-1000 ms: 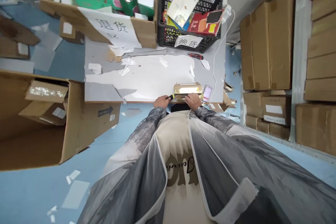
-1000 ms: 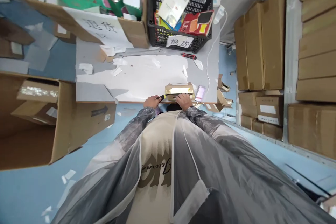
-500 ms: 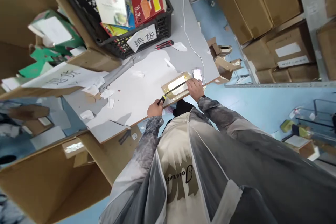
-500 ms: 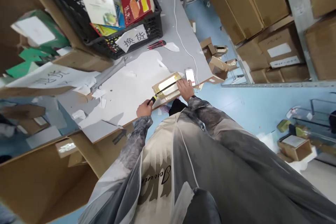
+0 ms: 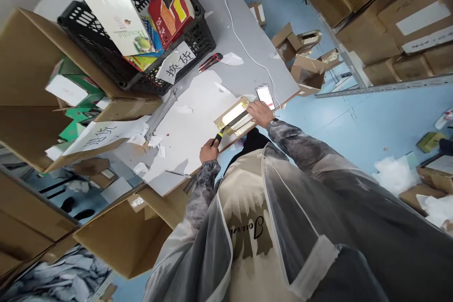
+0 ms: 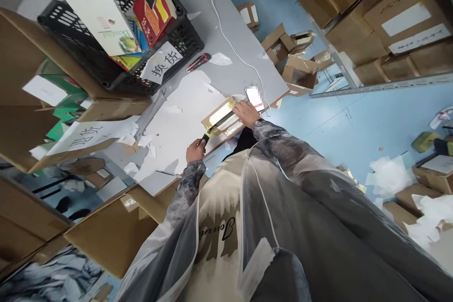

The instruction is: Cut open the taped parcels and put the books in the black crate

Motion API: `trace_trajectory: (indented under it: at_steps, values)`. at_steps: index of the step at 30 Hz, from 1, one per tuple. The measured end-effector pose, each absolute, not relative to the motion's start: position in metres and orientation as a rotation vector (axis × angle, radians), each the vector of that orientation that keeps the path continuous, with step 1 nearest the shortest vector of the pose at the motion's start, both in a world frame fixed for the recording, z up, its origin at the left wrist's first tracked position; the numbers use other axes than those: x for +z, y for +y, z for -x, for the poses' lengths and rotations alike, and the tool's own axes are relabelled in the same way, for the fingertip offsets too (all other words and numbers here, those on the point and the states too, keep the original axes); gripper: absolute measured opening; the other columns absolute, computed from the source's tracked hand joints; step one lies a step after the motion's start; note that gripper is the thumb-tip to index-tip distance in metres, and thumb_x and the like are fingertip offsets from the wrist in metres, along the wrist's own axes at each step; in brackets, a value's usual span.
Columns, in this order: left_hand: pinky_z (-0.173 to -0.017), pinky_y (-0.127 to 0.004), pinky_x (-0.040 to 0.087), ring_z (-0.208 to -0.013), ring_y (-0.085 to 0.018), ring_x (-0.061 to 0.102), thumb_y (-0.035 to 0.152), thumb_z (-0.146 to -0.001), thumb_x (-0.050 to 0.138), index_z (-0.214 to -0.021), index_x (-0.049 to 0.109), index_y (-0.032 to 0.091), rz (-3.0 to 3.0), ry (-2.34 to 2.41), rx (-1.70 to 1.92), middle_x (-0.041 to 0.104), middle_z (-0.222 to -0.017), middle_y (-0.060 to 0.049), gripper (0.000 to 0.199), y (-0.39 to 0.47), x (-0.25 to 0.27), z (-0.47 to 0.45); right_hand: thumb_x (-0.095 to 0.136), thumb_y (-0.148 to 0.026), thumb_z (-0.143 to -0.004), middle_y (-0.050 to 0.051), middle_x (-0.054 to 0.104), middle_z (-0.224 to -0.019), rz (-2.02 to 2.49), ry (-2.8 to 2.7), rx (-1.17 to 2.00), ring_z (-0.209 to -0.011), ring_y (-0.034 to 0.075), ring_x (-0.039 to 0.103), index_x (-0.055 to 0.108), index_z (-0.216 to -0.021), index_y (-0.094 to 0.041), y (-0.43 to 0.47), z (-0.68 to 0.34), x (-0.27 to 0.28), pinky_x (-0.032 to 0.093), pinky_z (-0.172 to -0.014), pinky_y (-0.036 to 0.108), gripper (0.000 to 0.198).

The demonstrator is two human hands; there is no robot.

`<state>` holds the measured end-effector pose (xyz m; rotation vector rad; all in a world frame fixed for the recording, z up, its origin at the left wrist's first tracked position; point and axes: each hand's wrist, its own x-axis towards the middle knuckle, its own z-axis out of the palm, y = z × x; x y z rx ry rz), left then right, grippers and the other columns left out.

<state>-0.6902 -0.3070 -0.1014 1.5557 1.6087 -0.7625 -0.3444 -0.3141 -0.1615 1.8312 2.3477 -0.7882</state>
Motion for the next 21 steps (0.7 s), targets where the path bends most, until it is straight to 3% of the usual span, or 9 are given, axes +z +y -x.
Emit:
trace_trajectory:
  at_steps: [2, 7, 11, 13, 15, 17, 19, 21]
  values:
    - [-0.081, -0.032, 0.057, -0.114, -0.028, 0.086, 0.050, -0.125, 0.030, -0.163, 0.076, 0.035, -1.511, 1.632, -0.712, 0.093, -0.125, -0.010, 0.062, -0.307, -0.101, 0.690, 0.073, -0.018, -0.108, 0.026, 0.070, -0.152, -1.806, 2.368, -0.806, -0.141, 0.046, 0.054, 0.072, -0.153, -0.011, -0.313, 0.342, -0.163, 0.047, -0.118, 0.060, 0.045]
    - [-0.073, -0.030, 0.057, -0.096, -0.026, 0.085, 0.069, -0.113, 0.053, -0.159, 0.077, 0.036, -1.425, 1.574, -0.631, 0.092, -0.109, -0.007, 0.062, -0.312, -0.109, 0.696, 0.084, -0.022, -0.106, 0.028, 0.071, -0.153, -1.746, 2.365, -0.853, -0.144, 0.048, 0.057, 0.074, -0.147, -0.011, -0.310, 0.338, -0.162, 0.050, -0.121, 0.060, 0.044]
    - [-0.058, -0.030, 0.051, -0.062, -0.021, 0.067, 0.080, -0.105, 0.051, -0.143, 0.077, 0.026, -0.991, 1.686, -0.003, 0.077, -0.082, -0.003, 0.072, -0.327, -0.123, 0.705, 0.100, -0.040, -0.102, 0.028, 0.073, -0.157, -1.950, 2.210, -0.954, -0.147, 0.049, 0.063, 0.079, -0.139, -0.013, -0.306, 0.345, -0.155, 0.057, -0.123, 0.060, 0.051]
    - [-0.050, -0.030, 0.044, -0.052, -0.018, 0.055, 0.082, -0.097, 0.057, -0.131, 0.077, 0.025, -0.853, 1.742, 0.255, 0.068, -0.073, 0.000, 0.070, -0.336, -0.131, 0.709, 0.108, -0.048, -0.094, 0.024, 0.078, -0.150, -2.250, 1.938, -1.123, -0.144, 0.046, 0.069, 0.083, -0.128, -0.016, -0.302, 0.354, -0.150, 0.061, -0.123, 0.055, 0.053]
    - [-0.046, -0.030, 0.039, -0.048, -0.017, 0.048, 0.080, -0.092, 0.064, -0.122, 0.076, 0.026, -0.782, 1.755, 0.404, 0.062, -0.068, 0.003, 0.063, -0.345, -0.137, 0.710, 0.112, -0.057, -0.090, 0.017, 0.085, -0.131, -2.499, 1.500, -1.416, -0.129, 0.040, 0.078, 0.084, -0.116, -0.019, -0.298, 0.369, -0.144, 0.068, -0.110, 0.047, 0.053]
    - [-0.045, -0.029, 0.036, -0.046, -0.016, 0.047, 0.078, -0.092, 0.067, -0.117, 0.075, 0.027, -0.744, 1.743, 0.492, 0.060, -0.065, 0.004, 0.058, -0.354, -0.142, 0.708, 0.105, -0.068, -0.096, 0.010, 0.083, -0.099, -2.569, 1.074, -1.706, -0.094, 0.030, 0.081, 0.081, -0.105, -0.020, -0.295, 0.387, -0.137, 0.071, -0.082, 0.038, 0.054]
    - [-0.044, -0.029, 0.036, -0.045, -0.016, 0.047, 0.077, -0.096, 0.068, -0.116, 0.075, 0.027, -0.726, 1.730, 0.542, 0.060, -0.064, 0.004, 0.054, -0.364, -0.145, 0.702, 0.096, -0.074, -0.104, 0.003, 0.071, -0.072, -2.530, 0.735, -2.014, -0.065, 0.021, 0.068, 0.077, -0.100, -0.022, -0.293, 0.408, -0.131, 0.062, -0.058, 0.032, 0.056]
    - [-0.044, -0.029, 0.037, -0.045, -0.016, 0.048, 0.076, -0.099, 0.066, -0.117, 0.077, 0.027, -0.739, 1.713, 0.560, 0.062, -0.064, 0.004, 0.053, -0.373, -0.149, 0.694, 0.096, -0.070, -0.107, -0.003, 0.061, -0.064, -2.457, 0.460, -2.318, -0.054, 0.016, 0.058, 0.073, -0.098, -0.023, -0.291, 0.427, -0.127, 0.055, -0.049, 0.028, 0.053]
